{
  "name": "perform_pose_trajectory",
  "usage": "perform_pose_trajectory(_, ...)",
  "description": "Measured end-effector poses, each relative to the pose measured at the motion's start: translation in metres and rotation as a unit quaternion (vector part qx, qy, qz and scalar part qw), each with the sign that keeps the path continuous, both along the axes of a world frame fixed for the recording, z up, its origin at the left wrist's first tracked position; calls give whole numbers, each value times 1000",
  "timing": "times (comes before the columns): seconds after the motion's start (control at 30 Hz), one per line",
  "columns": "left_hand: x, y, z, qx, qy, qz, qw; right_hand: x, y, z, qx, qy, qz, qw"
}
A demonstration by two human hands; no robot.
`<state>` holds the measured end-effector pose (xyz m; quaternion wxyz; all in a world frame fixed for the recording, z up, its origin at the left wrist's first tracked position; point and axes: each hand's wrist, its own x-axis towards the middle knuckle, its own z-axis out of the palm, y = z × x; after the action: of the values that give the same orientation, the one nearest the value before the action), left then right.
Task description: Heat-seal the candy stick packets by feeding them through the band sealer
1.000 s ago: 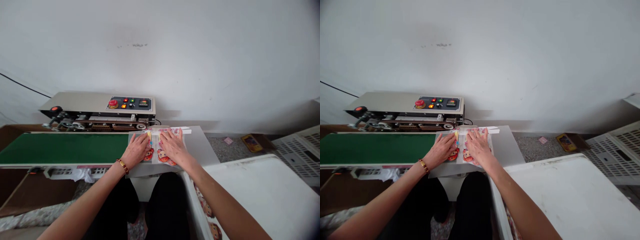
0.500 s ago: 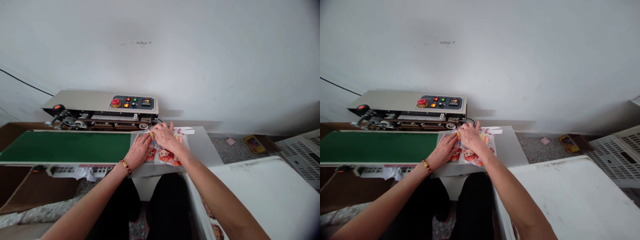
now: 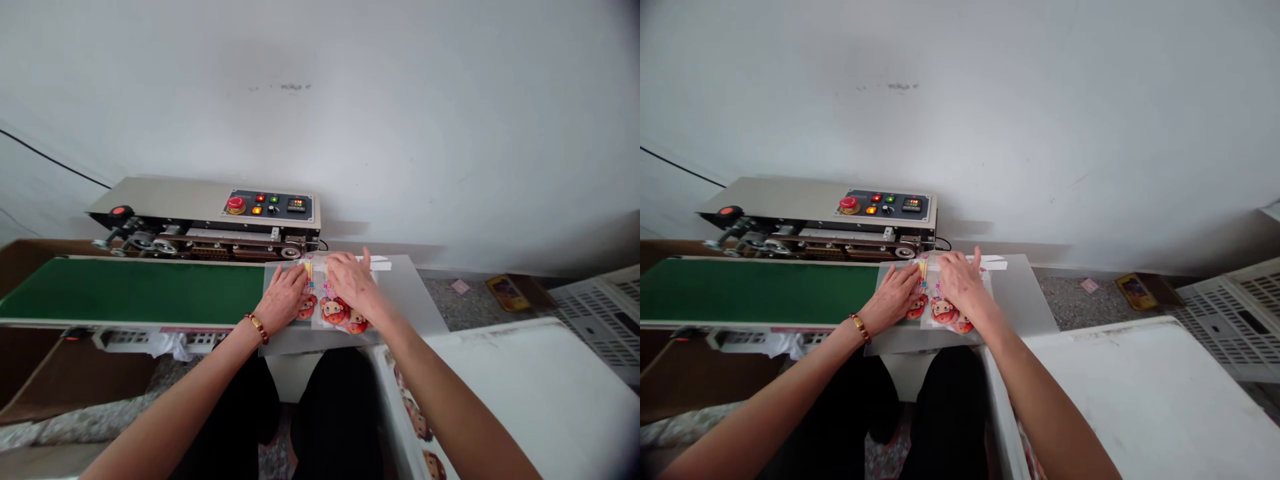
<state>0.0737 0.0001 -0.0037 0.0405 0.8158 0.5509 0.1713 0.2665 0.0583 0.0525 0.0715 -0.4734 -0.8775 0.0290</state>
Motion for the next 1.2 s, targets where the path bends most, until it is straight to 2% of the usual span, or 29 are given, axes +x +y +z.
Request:
perform_pose_trajectory(0.1, -5, -1, 1, 4, -10, 1, 1000, 16, -13, -1, 21, -38, 44, 998)
perform_pose_trajectory(0.2, -27, -4, 0, -7, -17, 17, 1000, 16, -20, -4, 26, -61, 66, 996)
perform_pose_trajectory(0.37, -90, -13, 0, -37, 3, 49, 998, -17, -19, -11, 19, -38, 90, 995)
perform_pose_trajectory(0.43, -101, -16, 4, -8, 13, 91, 996, -30, -19, -11, 11, -19, 85, 996)
perform_pose_trajectory(0.5, -92, -16, 8, 33, 8, 111, 993, -35, -20, -8, -3, -3, 78, 997)
perform_pose_trajectory(0.57, -65, -13, 10, 50, -15, 66, 996, -29, -20, -5, -10, 6, 64, 998)
perform_pose_trajectory(0.67, -14, -5, 7, 31, -36, -33, 998, -4, -18, -2, -7, -7, 24, 1000)
perform_pose_trajectory(0.73, 7, 0, 4, 18, -29, -45, 998, 13, -16, -4, 3, -31, 11, 999)
perform_pose_trajectory(0.77, 9, 1, 2, 12, -23, -38, 999, 20, -16, -6, 7, -42, 15, 999)
perform_pose_trajectory(0.83, -1, 0, -2, 4, -17, -17, 1000, 26, -15, -10, 9, -57, 30, 998)
perform_pose_trajectory(1.0, -75, -13, -4, -30, -11, 1, 1000, 11, -16, -19, 25, -46, 57, 997)
perform_pose_trajectory(1.07, -94, -16, -1, -13, 1, 32, 999, 1, -15, -22, 38, -33, 71, 996)
perform_pose_trajectory(1.13, -91, -16, 4, 22, 7, 63, 998, -8, -14, -23, 44, -22, 84, 995)
perform_pose_trajectory(1.2, -69, -13, 9, 37, -4, 45, 998, -13, -13, -24, 45, -14, 92, 995)
